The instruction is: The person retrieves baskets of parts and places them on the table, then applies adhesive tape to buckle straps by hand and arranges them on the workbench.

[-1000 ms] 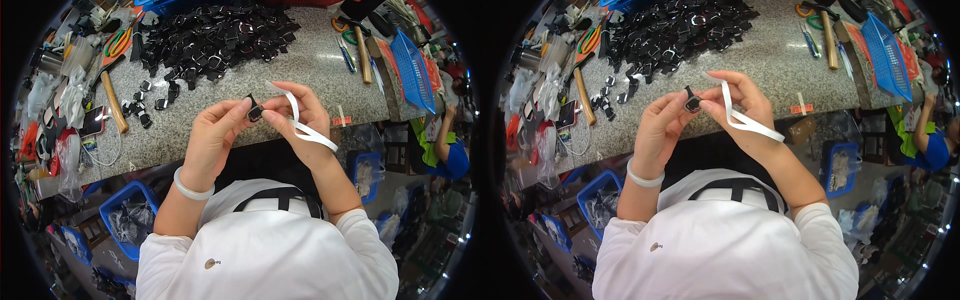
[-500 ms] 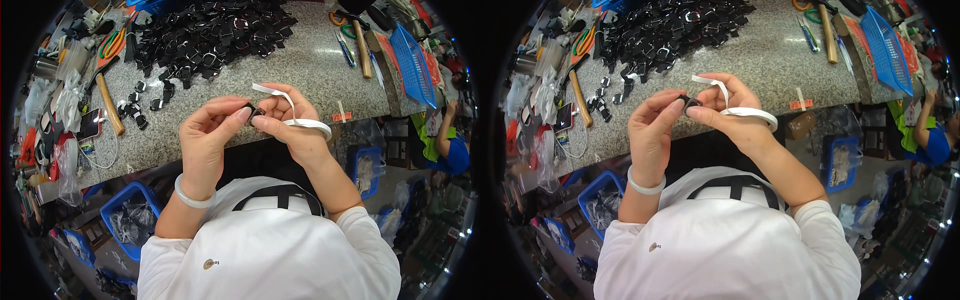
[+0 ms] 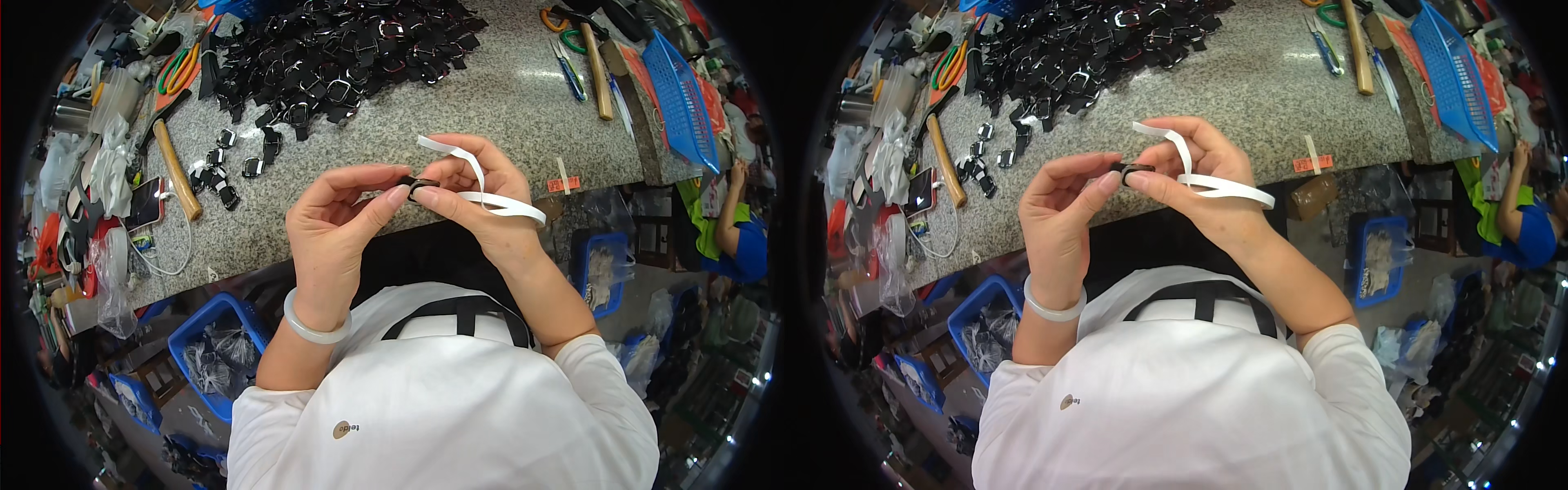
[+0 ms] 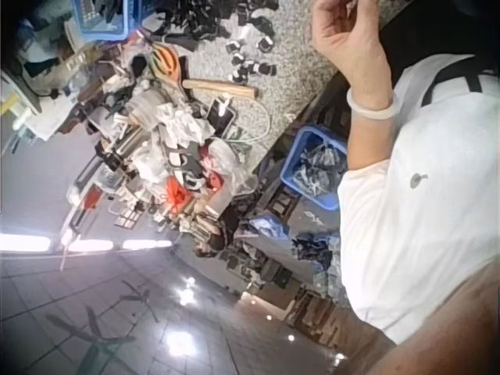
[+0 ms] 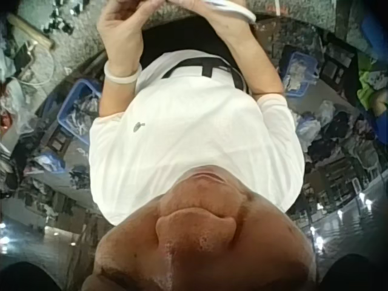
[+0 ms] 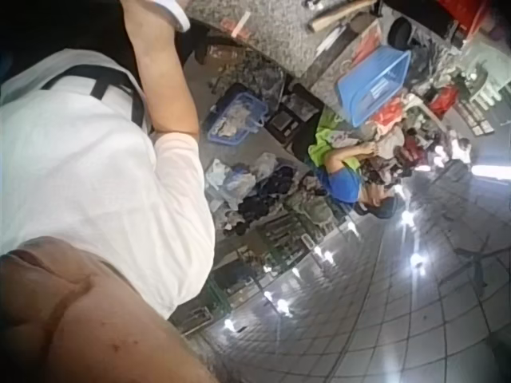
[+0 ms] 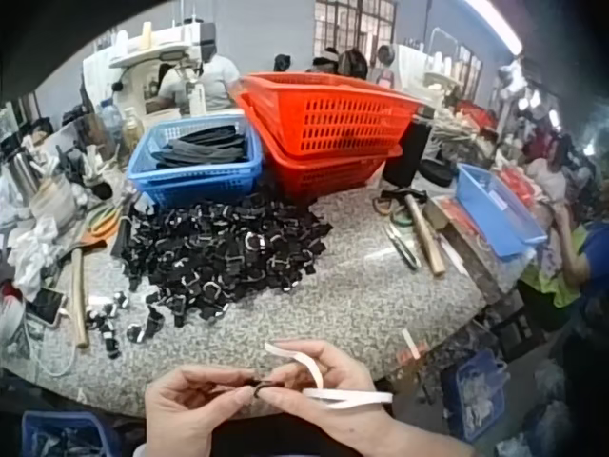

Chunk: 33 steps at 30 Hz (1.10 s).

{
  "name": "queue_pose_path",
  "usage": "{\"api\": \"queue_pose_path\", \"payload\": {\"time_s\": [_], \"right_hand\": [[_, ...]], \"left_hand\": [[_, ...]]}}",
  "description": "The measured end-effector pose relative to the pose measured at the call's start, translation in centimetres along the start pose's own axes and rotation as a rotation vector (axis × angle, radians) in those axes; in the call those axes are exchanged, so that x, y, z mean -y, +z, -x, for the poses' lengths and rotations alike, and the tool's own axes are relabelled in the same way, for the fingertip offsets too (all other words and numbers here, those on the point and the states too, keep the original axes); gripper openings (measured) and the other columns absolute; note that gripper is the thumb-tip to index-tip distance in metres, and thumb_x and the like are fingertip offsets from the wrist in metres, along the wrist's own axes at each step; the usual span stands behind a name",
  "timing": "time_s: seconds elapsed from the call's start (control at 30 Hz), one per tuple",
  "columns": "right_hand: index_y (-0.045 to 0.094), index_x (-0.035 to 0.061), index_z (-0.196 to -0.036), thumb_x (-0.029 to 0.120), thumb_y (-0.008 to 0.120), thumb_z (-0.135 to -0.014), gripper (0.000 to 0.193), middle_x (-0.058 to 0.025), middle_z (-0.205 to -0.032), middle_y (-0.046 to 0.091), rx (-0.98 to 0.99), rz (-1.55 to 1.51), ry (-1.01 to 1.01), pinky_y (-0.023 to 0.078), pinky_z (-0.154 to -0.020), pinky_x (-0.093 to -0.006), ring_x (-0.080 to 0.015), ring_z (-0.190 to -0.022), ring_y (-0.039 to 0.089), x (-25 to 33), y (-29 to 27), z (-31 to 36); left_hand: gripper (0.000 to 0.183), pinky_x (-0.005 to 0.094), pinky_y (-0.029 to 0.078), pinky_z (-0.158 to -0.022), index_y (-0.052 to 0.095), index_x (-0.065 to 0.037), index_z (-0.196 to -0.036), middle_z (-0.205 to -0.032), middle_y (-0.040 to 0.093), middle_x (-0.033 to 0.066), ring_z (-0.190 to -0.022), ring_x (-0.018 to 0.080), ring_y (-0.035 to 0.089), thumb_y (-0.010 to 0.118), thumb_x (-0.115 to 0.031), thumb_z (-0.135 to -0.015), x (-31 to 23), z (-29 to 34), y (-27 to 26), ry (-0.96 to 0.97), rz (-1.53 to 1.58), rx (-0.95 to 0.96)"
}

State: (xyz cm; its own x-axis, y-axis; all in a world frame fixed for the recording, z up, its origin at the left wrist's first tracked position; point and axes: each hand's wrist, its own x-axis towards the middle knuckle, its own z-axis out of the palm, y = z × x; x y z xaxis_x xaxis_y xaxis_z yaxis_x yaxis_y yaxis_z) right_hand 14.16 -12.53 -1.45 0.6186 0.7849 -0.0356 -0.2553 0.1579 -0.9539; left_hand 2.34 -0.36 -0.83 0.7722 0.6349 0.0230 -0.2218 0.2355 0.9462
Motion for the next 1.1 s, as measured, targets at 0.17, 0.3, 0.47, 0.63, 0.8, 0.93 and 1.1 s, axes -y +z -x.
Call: {"api": "queue_pose_path", "payload": {"time_s": [0.17, 0.3, 0.47, 0.63, 0.8, 0.93, 1.1], "right_hand": [[0.052, 0.0018, -0.116, -0.002, 0.071, -0.077, 0.044, -0.0038, -0.091, 0.064, -0.045, -0.065, -0.017, 0.051, -0.069, -0.0191, -0.0056, -0.079, 0.059, -0.5, -0.2, 0.1], [0.052, 0.0025, -0.115, -0.001, 0.072, -0.077, 0.043, -0.0036, -0.092, 0.064, -0.058, -0.06, -0.027, 0.05, -0.069, -0.019, -0.0054, -0.079, 0.059, -0.8, -0.3, 0.2], [0.05, 0.001, -0.119, -0.005, 0.071, -0.076, 0.049, -0.0073, -0.094, 0.064, -0.067, -0.069, 0.006, 0.05, -0.077, -0.0234, -0.0106, -0.084, 0.061, -0.9, -0.4, 0.3], [0.05, 0.0015, -0.119, -0.005, 0.071, -0.075, 0.049, -0.0068, -0.094, 0.064, -0.056, -0.08, 0.012, 0.05, -0.076, -0.023, -0.0104, -0.085, 0.061, -0.7, -0.3, 0.3], [0.051, 0.001, -0.114, -0.002, 0.071, -0.077, 0.042, -0.0069, -0.094, 0.063, -0.044, -0.054, -0.054, 0.054, -0.073, -0.0234, -0.0109, -0.084, 0.062, -1.0, -0.4, 0.2], [0.051, 0.0011, -0.113, -0.003, 0.071, -0.076, 0.042, -0.0072, -0.094, 0.062, -0.059, -0.061, -0.034, 0.054, -0.074, -0.0241, -0.0116, -0.085, 0.061, -1.0, -0.4, 0.3], [0.051, 0.0009, -0.114, -0.003, 0.071, -0.076, 0.043, -0.007, -0.094, 0.061, -0.07, -0.131, 0.034, 0.053, -0.077, -0.0249, -0.0125, -0.086, 0.061, -0.8, -0.2, 0.6]], "left_hand": [[0.025, 0.0266, 0.051, -0.082, 0.062, 0.003, -0.103, -0.096, 0.065, 0.0113, -0.09, 0.016, 0.062, 0.069, 0.004, -0.078, 0.1, 0.0, 0.4, -0.102, 0.038, -0.058], [0.024, 0.0255, 0.052, -0.076, 0.063, 0.004, -0.103, -0.092, 0.066, 0.0094, -0.082, 0.0139, 0.063, 0.069, -0.002, -0.081, 0.7, 0.5, 0.1, -0.307, 0.156, -0.04], [0.022, 0.0251, 0.052, -0.073, 0.064, 0.004, -0.102, -0.092, 0.066, 0.01, -0.08, 0.0136, 0.063, 0.068, -0.005, -0.083, 1.6, 1.2, 0.6, -0.318, 0.228, -0.082], [0.021, 0.0256, 0.053, -0.075, 0.065, 0.003, -0.104, -0.093, 0.066, 0.0095, -0.081, 0.0136, 0.064, 0.066, -0.007, -0.085, 1.5, 1.2, 1.0, -0.321, 0.272, -0.102], [0.02, 0.0258, 0.053, -0.076, 0.065, 0.002, -0.104, -0.094, 0.066, 0.0092, -0.08, 0.0135, 0.064, 0.065, -0.008, -0.086, 1.6, 1.4, 1.1, -0.317, 0.283, -0.104], [0.02, 0.0253, 0.053, -0.075, 0.065, 0.002, -0.104, -0.094, 0.067, 0.0093, -0.08, 0.0134, 0.064, 0.064, -0.007, -0.086, 1.5, 1.5, 1.3, -0.308, 0.298, -0.12], [0.019, 0.0246, 0.052, -0.075, 0.065, 0.002, -0.103, -0.094, 0.067, 0.0093, -0.08, 0.0132, 0.064, 0.064, -0.007, -0.086, 1.4, 1.6, 1.3, -0.292, 0.299, -0.109]]}}
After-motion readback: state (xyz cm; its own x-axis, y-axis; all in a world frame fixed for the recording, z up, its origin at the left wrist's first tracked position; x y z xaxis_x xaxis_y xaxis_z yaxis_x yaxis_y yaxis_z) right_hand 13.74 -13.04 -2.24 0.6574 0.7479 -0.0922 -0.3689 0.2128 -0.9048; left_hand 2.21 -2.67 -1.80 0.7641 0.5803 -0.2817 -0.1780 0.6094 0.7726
